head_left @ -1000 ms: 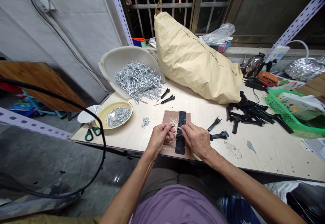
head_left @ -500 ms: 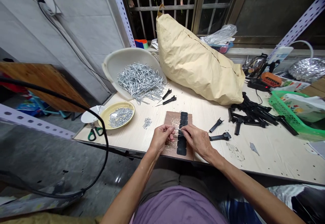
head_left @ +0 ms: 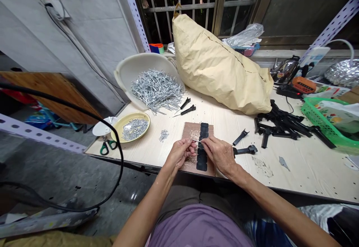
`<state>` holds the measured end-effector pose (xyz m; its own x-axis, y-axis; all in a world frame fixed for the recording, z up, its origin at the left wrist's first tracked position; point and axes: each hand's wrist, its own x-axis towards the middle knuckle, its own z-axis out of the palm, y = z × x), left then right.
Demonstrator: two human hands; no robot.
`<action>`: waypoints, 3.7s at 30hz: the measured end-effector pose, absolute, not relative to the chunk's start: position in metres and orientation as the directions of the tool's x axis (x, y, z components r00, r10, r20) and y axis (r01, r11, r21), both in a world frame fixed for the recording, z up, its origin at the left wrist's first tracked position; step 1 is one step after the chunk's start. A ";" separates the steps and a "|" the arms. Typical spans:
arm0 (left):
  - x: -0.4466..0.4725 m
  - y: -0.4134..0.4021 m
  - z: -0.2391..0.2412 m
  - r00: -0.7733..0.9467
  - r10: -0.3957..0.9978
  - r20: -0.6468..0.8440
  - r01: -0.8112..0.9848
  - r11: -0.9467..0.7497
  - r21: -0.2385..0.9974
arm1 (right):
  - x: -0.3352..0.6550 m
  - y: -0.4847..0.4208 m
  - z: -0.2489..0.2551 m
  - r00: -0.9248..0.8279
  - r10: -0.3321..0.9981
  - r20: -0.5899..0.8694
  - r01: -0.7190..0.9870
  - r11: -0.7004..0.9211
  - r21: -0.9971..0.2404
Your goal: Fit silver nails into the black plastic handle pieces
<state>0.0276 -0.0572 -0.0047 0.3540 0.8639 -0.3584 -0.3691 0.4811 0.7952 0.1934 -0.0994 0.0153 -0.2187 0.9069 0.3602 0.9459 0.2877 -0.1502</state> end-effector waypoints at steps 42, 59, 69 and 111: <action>0.033 -0.059 -0.006 0.173 0.960 -0.219 -0.189 0.251 0.949 | 0.197 -0.101 0.018 -0.233 0.905 0.356 0.960 0.272 -0.063; 0.034 -0.056 -0.002 0.282 0.924 -0.259 -0.327 0.346 0.879 | 0.203 -0.100 0.020 -0.189 0.937 0.294 0.888 0.291 -0.355; 0.033 -0.060 0.007 0.214 0.967 -0.135 -0.045 0.148 0.988 | 0.204 -0.102 0.017 -0.199 0.935 0.294 0.881 0.302 -0.364; 0.038 -0.050 0.004 0.326 0.916 -0.235 -0.029 0.258 0.966 | 0.211 -0.083 0.006 -0.249 0.921 -0.299 0.195 -0.254 -0.947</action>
<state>0.0382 -0.0498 0.0040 0.3257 0.9159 -0.2346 -0.0289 0.2577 0.9658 0.2107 -0.0826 0.0061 -0.2492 0.9213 -0.2985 0.1954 -0.2541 -0.9472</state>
